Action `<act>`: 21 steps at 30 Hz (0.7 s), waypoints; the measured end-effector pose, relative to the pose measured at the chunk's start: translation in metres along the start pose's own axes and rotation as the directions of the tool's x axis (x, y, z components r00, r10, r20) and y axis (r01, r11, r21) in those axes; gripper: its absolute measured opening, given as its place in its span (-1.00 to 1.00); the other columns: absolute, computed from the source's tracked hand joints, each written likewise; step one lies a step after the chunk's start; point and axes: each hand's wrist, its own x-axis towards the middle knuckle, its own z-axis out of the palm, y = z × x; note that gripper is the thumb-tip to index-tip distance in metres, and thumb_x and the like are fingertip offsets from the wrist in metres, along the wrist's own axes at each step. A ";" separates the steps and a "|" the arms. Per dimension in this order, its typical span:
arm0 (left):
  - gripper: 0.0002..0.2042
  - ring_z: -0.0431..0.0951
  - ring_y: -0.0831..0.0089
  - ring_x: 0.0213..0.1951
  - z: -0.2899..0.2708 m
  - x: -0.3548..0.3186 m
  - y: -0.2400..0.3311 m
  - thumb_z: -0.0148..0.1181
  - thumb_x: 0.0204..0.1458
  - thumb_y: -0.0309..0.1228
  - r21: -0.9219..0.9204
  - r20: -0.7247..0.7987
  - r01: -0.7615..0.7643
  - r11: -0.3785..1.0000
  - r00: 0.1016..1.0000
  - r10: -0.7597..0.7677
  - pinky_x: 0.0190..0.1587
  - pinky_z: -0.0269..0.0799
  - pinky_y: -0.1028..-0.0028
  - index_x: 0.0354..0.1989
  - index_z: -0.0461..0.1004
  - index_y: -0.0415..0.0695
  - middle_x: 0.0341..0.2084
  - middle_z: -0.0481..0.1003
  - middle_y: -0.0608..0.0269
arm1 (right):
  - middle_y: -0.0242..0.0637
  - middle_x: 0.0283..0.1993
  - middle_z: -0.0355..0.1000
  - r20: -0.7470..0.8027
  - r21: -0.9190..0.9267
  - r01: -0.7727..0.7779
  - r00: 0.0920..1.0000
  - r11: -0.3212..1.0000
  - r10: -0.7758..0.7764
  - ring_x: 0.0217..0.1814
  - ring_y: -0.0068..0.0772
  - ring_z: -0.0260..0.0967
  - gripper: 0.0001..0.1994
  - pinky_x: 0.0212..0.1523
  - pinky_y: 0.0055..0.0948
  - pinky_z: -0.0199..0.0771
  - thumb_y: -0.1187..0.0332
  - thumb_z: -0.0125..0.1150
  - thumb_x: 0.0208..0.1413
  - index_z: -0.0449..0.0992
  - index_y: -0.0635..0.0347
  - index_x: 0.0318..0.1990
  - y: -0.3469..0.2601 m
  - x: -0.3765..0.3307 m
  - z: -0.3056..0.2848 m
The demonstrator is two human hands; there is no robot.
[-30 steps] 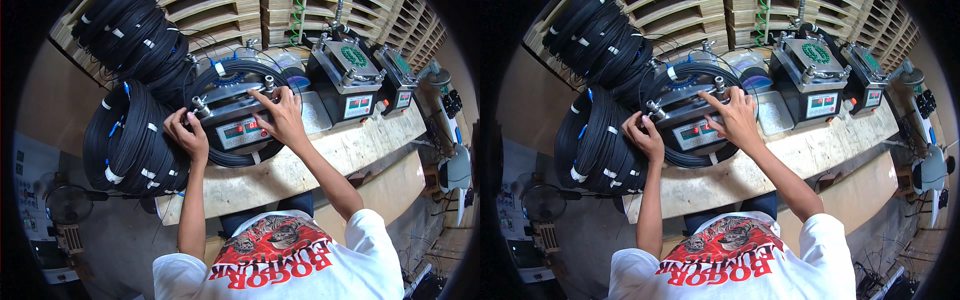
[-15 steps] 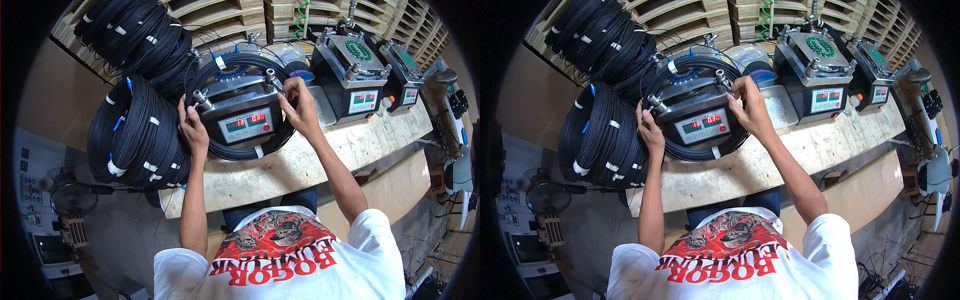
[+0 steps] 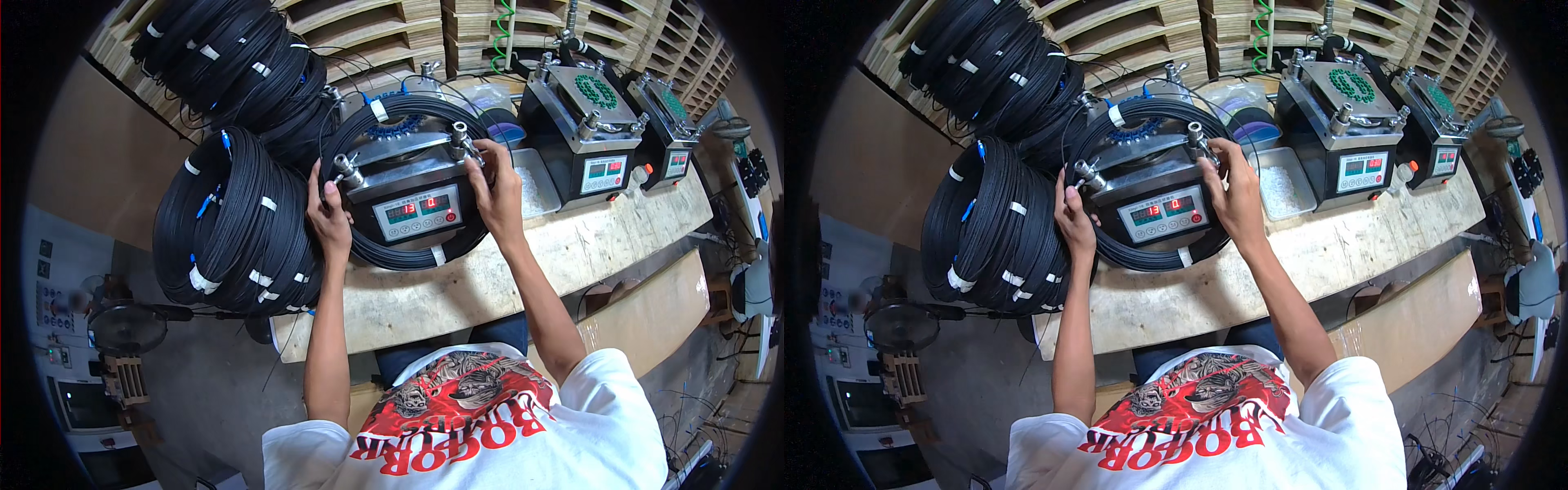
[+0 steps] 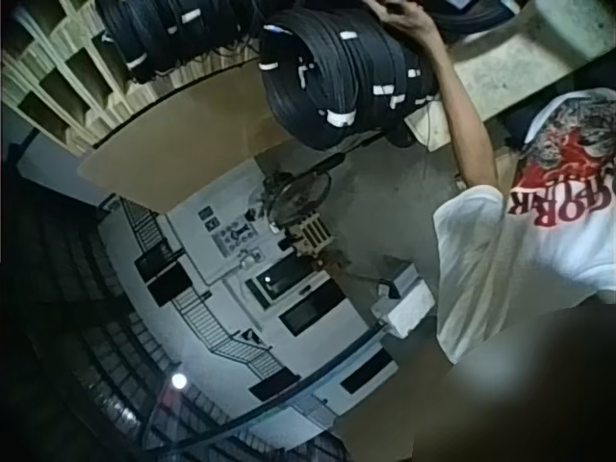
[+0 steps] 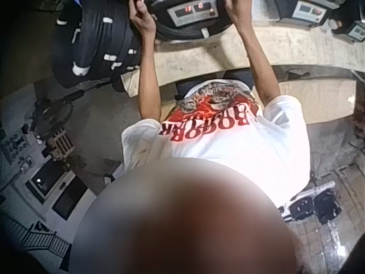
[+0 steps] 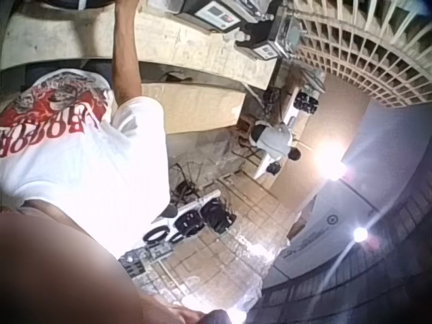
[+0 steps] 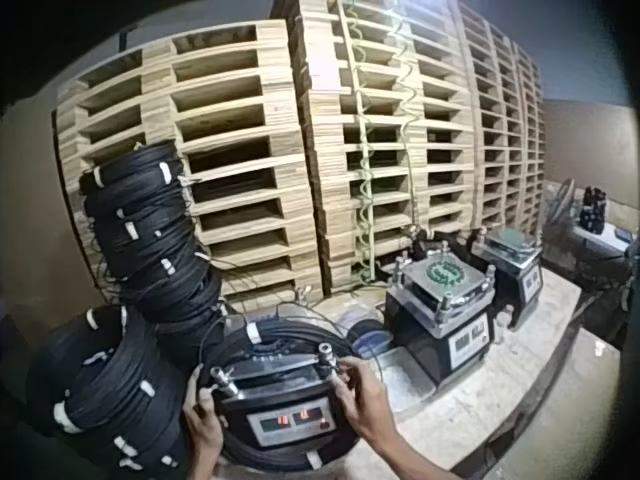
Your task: The user is using a polishing machine to polish the ends of a fiber optic cable.
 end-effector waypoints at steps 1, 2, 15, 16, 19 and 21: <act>-0.34 0.28 0.69 -0.71 0.001 -0.001 0.003 -0.11 0.28 0.11 -0.008 0.000 0.033 0.999 0.999 -0.033 -0.71 0.18 0.64 0.34 0.29 -0.19 -0.28 0.54 0.14 | -0.17 -0.35 0.47 -0.025 -0.040 0.033 0.999 0.999 -0.034 -0.41 -0.42 0.34 -0.81 -0.35 -0.46 0.35 0.45 0.22 0.23 0.47 0.34 -0.07 0.000 0.005 0.002; -0.34 0.28 0.69 -0.71 0.000 -0.002 0.002 -0.11 0.28 0.11 -0.008 -0.001 0.035 0.999 0.999 -0.035 -0.71 0.18 0.64 0.34 0.29 -0.19 -0.28 0.54 0.14 | -0.17 -0.35 0.47 -0.022 -0.041 0.033 0.999 0.999 -0.034 -0.41 -0.42 0.34 -0.81 -0.35 -0.46 0.35 0.45 0.22 0.23 0.47 0.34 -0.07 -0.001 0.005 0.002; -0.35 0.26 0.70 -0.72 0.000 -0.004 0.000 -0.09 0.28 0.10 -0.036 0.002 0.053 0.998 0.999 -0.053 -0.72 0.14 0.64 0.35 0.28 -0.16 -0.30 0.54 0.18 | -0.28 -0.59 0.35 -0.048 0.024 -0.241 0.969 0.970 0.242 -0.58 -0.57 0.20 -0.84 -0.55 -0.44 0.22 0.38 0.18 0.29 0.48 0.34 -0.18 -0.009 0.028 -0.009; -0.35 0.26 0.70 -0.73 0.001 -0.002 0.001 -0.09 0.28 0.10 -0.033 -0.017 0.021 0.999 1.000 -0.022 -0.72 0.14 0.64 0.35 0.28 -0.16 -0.38 0.53 0.21 | -0.28 -0.59 0.35 -0.046 0.025 -0.237 0.970 0.971 0.238 -0.58 -0.57 0.20 -0.84 -0.55 -0.44 0.22 0.38 0.18 0.29 0.48 0.34 -0.18 -0.008 0.028 -0.011; -0.35 0.26 0.70 -0.73 0.002 -0.001 -0.001 -0.09 0.28 0.11 -0.007 -0.037 -0.016 1.000 0.999 0.016 -0.72 0.14 0.64 0.35 0.28 -0.15 -0.41 0.52 0.22 | -0.17 -0.47 0.36 0.059 -0.163 0.029 0.998 0.986 -0.019 -0.46 -0.54 0.29 -0.82 -0.46 -0.48 0.28 0.44 0.21 0.25 0.42 0.33 -0.09 -0.011 0.024 -0.018; -0.35 0.26 0.71 -0.72 0.000 0.000 -0.001 -0.09 0.28 0.10 -0.023 -0.018 0.016 1.000 1.000 -0.017 -0.72 0.14 0.64 0.35 0.28 -0.15 -0.43 0.50 0.24 | -0.18 -0.48 0.37 0.046 -0.070 0.017 0.999 0.997 -0.014 -0.47 -0.54 0.30 -0.82 -0.47 -0.49 0.28 0.44 0.19 0.26 0.41 0.32 -0.07 -0.006 0.025 -0.013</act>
